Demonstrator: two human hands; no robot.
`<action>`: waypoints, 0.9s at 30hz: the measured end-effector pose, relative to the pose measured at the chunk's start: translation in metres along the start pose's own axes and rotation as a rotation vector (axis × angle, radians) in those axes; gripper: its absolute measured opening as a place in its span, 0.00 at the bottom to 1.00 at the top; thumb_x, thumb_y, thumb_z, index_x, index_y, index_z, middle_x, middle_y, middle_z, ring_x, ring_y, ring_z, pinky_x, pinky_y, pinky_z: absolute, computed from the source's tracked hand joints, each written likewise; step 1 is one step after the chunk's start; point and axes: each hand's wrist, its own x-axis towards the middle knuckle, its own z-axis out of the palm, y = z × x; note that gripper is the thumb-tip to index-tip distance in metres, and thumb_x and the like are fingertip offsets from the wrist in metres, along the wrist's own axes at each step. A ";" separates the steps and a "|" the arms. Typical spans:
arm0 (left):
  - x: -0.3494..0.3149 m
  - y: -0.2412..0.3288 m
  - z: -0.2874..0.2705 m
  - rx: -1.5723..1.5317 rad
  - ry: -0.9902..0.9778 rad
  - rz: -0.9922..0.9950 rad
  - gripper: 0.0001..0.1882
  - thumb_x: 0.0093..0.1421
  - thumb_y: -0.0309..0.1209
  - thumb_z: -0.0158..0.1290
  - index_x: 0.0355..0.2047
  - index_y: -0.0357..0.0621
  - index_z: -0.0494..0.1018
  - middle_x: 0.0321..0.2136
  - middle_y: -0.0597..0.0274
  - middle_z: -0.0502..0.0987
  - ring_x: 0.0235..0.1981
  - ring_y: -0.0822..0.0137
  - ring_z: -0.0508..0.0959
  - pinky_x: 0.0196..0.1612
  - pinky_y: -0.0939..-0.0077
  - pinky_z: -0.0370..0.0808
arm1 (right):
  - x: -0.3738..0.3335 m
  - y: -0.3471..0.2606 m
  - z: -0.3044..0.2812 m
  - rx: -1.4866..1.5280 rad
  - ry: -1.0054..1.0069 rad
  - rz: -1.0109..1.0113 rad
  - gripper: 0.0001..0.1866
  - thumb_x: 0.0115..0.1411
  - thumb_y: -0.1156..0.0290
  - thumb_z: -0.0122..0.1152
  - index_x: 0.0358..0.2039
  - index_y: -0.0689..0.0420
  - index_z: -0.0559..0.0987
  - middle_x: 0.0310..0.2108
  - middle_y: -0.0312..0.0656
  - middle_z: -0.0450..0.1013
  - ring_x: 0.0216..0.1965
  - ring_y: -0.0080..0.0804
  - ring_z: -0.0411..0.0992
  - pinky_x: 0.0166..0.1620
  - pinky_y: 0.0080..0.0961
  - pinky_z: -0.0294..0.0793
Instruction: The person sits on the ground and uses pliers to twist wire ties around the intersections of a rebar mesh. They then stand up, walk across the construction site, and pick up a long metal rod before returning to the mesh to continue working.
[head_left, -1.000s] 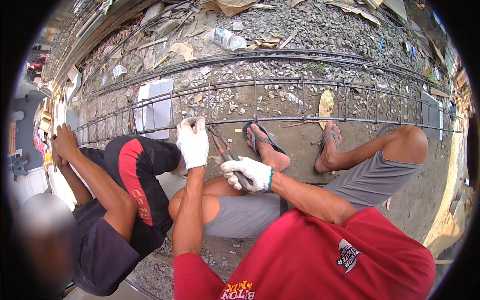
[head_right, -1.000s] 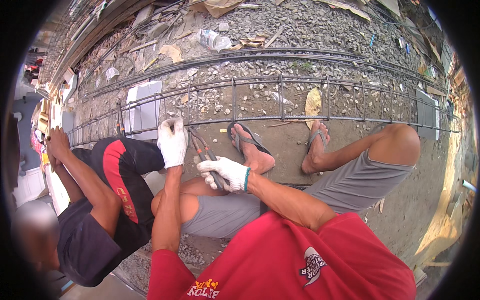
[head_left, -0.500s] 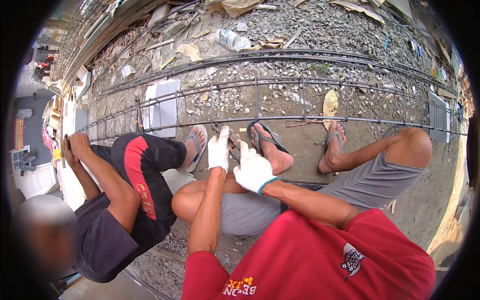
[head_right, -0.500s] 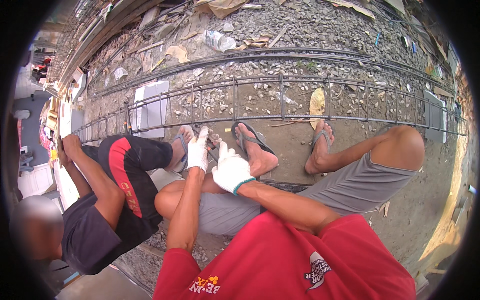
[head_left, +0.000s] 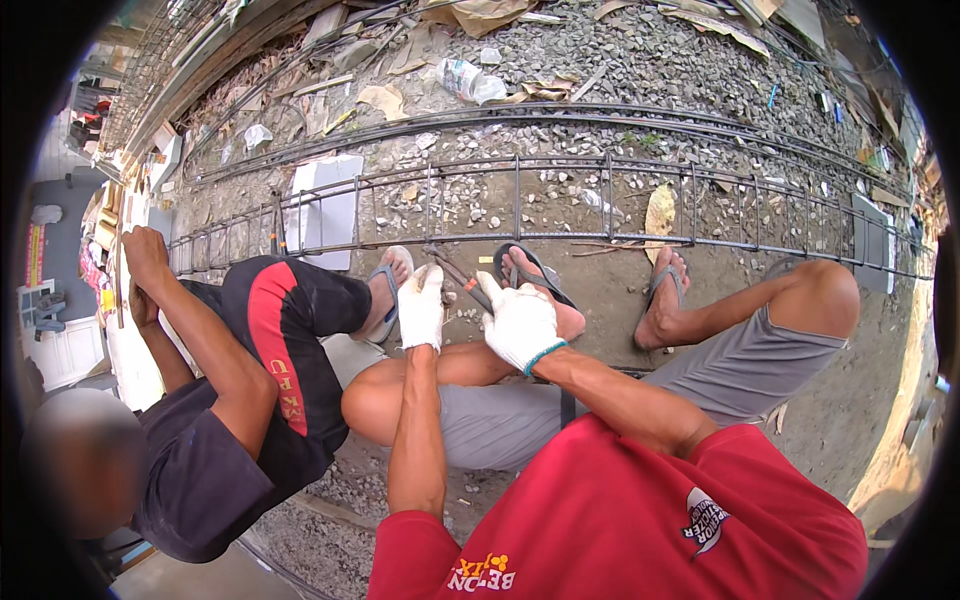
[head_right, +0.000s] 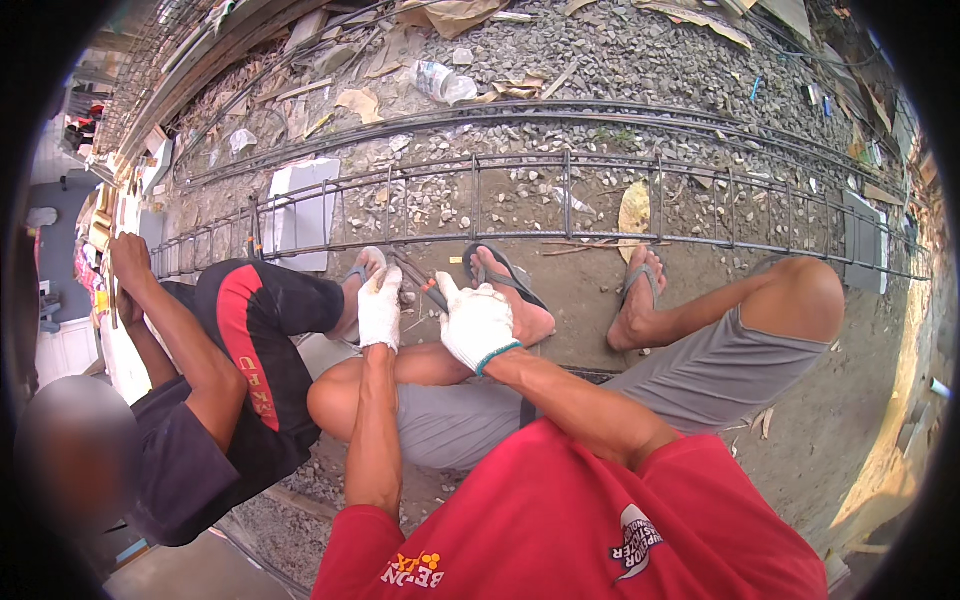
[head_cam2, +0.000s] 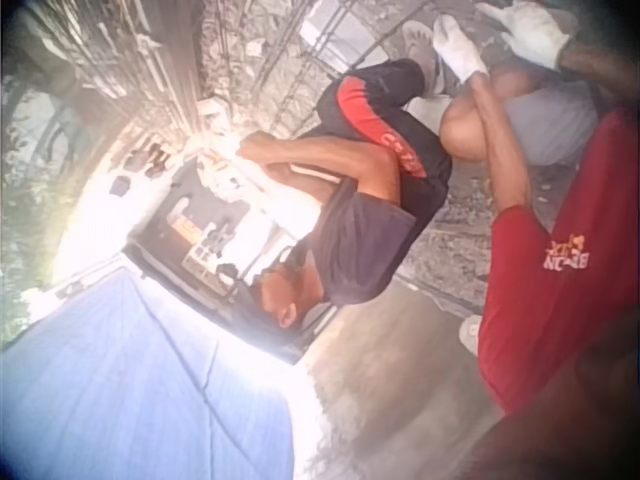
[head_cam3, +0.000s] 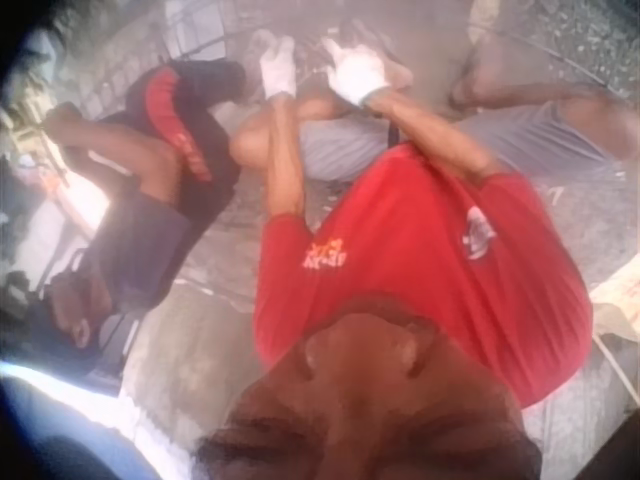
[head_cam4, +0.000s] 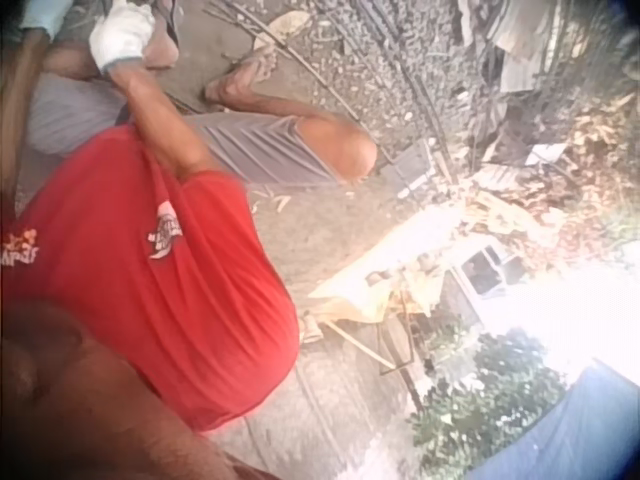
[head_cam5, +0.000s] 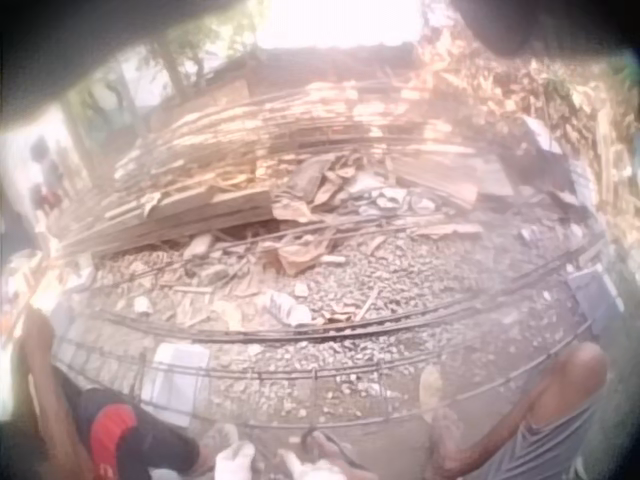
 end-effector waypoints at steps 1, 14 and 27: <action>0.000 0.000 0.000 0.046 -0.020 0.003 0.12 0.70 0.33 0.54 0.47 0.39 0.77 0.25 0.69 0.77 0.19 0.79 0.73 0.21 0.81 0.74 | 0.000 -0.002 -0.004 -0.016 -0.010 -0.003 0.34 0.59 0.62 0.59 0.67 0.51 0.67 0.32 0.50 0.80 0.31 0.49 0.79 0.38 0.48 0.77; -0.005 0.005 -0.004 0.223 -0.119 0.085 0.18 0.70 0.30 0.50 0.55 0.31 0.74 0.23 0.65 0.77 0.18 0.76 0.72 0.22 0.78 0.71 | 0.005 -0.019 0.023 0.478 -0.203 0.233 0.40 0.59 0.64 0.56 0.74 0.49 0.59 0.36 0.58 0.78 0.36 0.58 0.79 0.43 0.47 0.78; -0.017 0.021 0.000 0.688 -0.046 0.259 0.20 0.68 0.31 0.51 0.56 0.34 0.76 0.40 0.45 0.84 0.32 0.63 0.84 0.40 0.68 0.80 | 0.003 -0.018 0.026 0.485 -0.144 0.215 0.36 0.64 0.60 0.57 0.72 0.49 0.61 0.41 0.62 0.76 0.40 0.61 0.77 0.49 0.49 0.76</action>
